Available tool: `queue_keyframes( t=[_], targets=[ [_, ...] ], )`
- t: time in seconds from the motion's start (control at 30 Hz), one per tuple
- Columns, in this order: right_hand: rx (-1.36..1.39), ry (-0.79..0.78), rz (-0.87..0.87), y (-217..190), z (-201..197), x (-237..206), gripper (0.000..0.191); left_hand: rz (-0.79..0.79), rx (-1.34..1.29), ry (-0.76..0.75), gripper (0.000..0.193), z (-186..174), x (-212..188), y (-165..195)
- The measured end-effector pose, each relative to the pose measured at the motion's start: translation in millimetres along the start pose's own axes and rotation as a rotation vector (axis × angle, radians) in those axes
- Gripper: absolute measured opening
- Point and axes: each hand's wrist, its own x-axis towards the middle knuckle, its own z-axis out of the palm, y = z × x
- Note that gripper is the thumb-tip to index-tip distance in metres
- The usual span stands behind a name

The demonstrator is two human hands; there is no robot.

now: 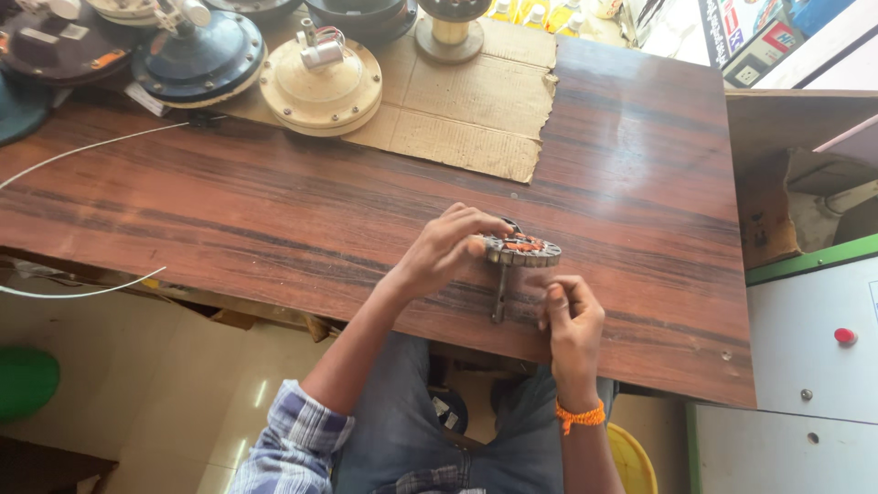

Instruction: The person holds a circular electrical component with copper windings and repeatedly inserts and adjusts small metal pieces into its slots. The person rotates the component to access different slots and continues the insertion process throughout the clip.

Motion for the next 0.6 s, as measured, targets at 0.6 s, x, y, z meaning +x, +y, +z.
queue_keyframes(
  t=[0.6],
  targets=[
    [-0.475, 0.047, 0.052, 19, 24, -14, 0.019, 0.110, 0.070, 0.318, 0.070, -14, -28, 1]
  ],
)
